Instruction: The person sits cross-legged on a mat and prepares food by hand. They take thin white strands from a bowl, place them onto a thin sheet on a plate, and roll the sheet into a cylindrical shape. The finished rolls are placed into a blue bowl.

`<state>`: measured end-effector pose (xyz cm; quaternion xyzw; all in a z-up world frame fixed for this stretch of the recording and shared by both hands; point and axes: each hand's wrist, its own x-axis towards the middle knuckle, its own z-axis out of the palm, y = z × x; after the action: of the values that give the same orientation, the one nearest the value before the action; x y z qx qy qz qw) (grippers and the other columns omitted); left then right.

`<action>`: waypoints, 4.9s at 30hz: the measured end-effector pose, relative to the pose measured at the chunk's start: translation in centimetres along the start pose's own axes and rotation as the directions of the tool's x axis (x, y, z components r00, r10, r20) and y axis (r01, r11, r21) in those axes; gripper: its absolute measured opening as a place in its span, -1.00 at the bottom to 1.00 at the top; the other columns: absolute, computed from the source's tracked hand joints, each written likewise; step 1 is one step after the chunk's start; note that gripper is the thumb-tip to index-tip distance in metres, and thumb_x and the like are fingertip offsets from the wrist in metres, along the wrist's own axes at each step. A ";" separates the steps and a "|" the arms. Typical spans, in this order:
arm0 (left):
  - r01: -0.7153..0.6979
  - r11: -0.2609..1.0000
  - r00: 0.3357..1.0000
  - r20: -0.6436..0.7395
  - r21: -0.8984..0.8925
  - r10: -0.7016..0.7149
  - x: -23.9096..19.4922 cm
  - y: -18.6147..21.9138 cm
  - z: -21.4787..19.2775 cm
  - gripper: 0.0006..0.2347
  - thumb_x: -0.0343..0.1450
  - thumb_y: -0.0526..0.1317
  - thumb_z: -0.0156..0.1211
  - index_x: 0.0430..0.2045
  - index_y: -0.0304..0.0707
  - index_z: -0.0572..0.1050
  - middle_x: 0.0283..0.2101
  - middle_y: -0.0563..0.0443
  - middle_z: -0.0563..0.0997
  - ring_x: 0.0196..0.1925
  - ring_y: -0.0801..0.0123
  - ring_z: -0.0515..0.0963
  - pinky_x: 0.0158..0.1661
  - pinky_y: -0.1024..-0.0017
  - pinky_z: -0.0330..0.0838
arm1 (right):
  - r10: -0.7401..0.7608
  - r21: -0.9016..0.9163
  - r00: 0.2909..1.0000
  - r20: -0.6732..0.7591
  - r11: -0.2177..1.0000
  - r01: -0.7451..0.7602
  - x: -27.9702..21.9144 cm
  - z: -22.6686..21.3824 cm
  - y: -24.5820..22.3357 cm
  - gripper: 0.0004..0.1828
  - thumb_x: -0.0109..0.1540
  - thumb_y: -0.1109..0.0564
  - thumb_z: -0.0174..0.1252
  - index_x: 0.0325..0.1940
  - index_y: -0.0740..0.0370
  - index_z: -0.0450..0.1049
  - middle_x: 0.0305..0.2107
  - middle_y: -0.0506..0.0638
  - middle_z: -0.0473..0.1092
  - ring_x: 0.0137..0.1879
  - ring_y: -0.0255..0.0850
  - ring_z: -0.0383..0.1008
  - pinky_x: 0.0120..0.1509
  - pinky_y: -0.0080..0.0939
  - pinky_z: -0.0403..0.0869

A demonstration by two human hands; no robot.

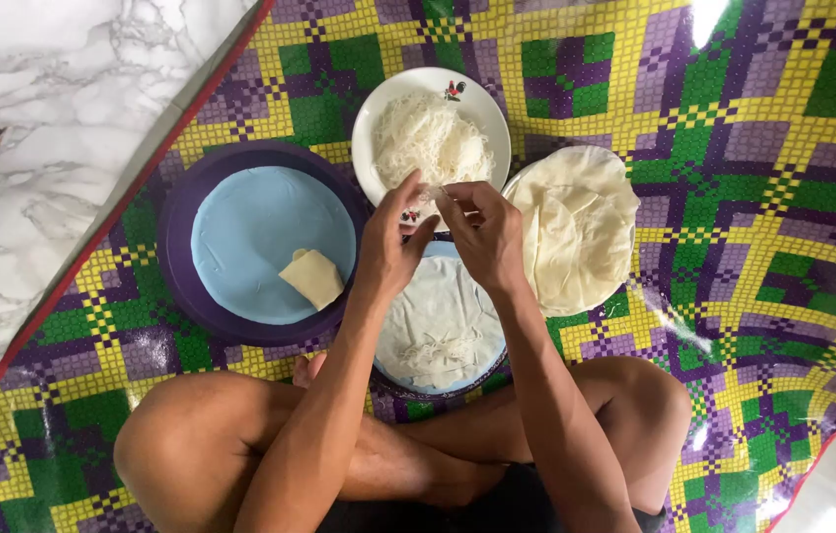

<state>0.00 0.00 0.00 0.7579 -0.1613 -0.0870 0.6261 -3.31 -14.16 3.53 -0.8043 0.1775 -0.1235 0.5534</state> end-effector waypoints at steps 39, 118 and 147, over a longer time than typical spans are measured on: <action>-0.157 0.834 0.971 -0.072 0.528 0.228 -0.1 -3.0 -0.3 -0.77 0.38 -0.35 0.33 -0.15 -0.01 0.53 -0.26 0.16 0.40 -0.23 0.19 0.52 -0.29 0.26 0.46 | 0.227 0.399 0.963 -0.143 0.904 -0.154 0.3 -1.0 -0.9 -0.80 0.25 0.33 0.22 -0.04 0.43 0.57 -0.28 0.19 0.57 -0.16 -0.22 0.61 0.03 -0.15 0.68; 0.181 0.818 0.882 0.277 0.545 -0.380 -16.8 14.0 -4.1 -0.64 0.47 -0.17 -0.04 0.17 0.19 0.48 -0.13 0.20 0.73 -0.09 0.27 0.72 -0.13 0.14 0.55 | -0.294 -0.004 0.909 0.294 0.951 0.309 -18.1 -5.7 2.9 -0.60 0.19 0.35 0.15 0.06 0.11 0.62 -0.18 0.08 0.57 -0.13 -0.04 0.57 -0.14 -0.16 0.56; -0.018 0.859 0.981 0.174 0.512 -0.083 -16.6 5.5 -4.2 -0.88 0.45 -0.21 0.26 -0.23 -0.17 0.67 -0.36 -0.07 0.64 -0.30 0.13 0.72 -0.44 0.32 0.64 | -0.201 -0.451 0.917 0.345 0.821 0.350 -17.9 -6.1 4.3 -0.75 0.20 0.13 0.28 -0.03 -0.01 0.63 -0.24 -0.10 0.40 -0.05 -0.07 0.43 -0.08 -0.04 0.49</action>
<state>-14.87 8.87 5.06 0.8876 -0.2248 -0.1237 0.3826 -22.57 -13.17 1.63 -0.9469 0.0035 -0.0364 0.3195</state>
